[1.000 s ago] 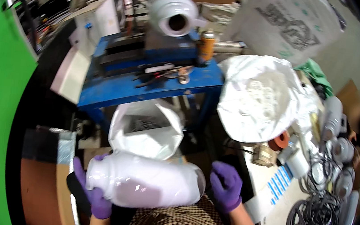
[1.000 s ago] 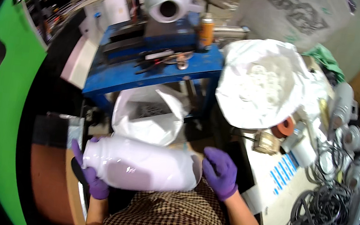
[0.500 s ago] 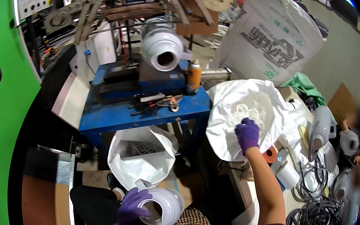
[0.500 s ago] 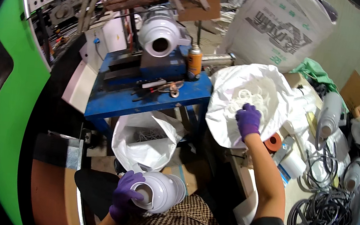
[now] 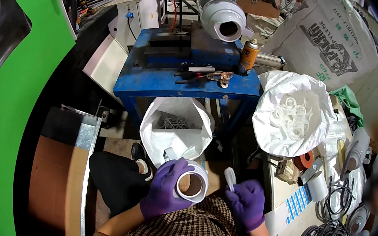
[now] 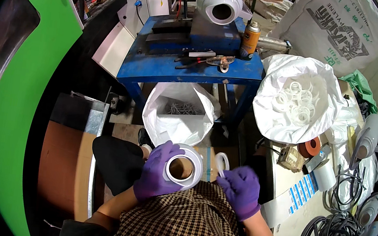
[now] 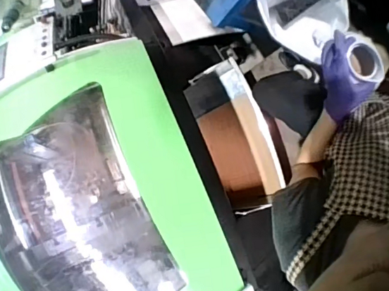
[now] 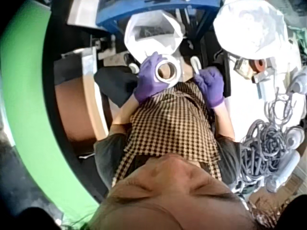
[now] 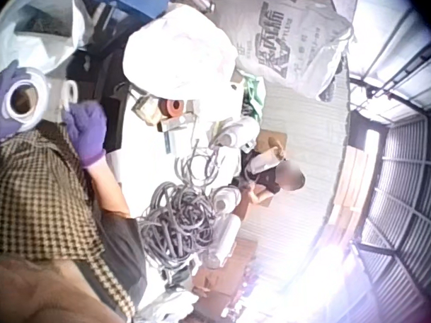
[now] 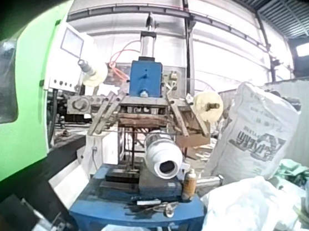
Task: The person repeatedly picks up white plastic containers, attaches handles, and places them into a cardboard box. The task involves repetitive pick-and-place actions with visible handling of containers and handles.
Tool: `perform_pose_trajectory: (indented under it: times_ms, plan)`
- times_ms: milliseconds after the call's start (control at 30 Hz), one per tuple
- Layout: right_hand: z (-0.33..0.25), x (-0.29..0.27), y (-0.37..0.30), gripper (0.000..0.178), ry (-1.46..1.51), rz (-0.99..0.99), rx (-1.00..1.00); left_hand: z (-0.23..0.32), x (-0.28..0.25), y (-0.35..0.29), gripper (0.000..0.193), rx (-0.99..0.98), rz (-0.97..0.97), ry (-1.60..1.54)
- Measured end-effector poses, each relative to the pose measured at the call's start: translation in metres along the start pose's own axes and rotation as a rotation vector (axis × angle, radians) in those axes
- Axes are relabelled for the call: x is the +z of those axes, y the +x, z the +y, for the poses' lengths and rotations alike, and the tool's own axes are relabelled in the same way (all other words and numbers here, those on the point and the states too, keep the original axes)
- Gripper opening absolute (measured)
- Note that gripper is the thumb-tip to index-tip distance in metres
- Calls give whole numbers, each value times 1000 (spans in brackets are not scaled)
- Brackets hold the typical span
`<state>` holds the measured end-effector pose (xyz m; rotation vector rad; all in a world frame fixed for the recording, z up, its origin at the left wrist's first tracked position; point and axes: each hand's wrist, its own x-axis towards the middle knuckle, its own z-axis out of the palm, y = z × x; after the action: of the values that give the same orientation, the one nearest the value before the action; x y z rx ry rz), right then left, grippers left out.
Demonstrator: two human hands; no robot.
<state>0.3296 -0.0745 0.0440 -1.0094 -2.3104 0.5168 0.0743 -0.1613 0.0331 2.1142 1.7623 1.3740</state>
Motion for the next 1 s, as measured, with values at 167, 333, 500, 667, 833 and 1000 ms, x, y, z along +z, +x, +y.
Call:
perform_pose_trajectory:
  times_ms: [167,333,500,667,833,1000]
  plan:
    - [-32,-9,25,23,418,71,-269,-6,15,-5,106,62,35,-50]
    - [-47,4,41,38,651,-161,-292,-8,16,-2,115,89,5,-97]
    - [-43,19,42,22,416,-333,-235,-8,18,-6,115,75,-34,-139]
    - [-55,34,40,13,-61,-445,-122,1,30,-10,96,49,-85,-112]
    - [-42,43,35,16,-69,-489,-226,-5,31,-10,98,74,-51,-125]
    - [-40,18,51,35,72,-781,-293,0,26,-14,93,58,-128,-93]
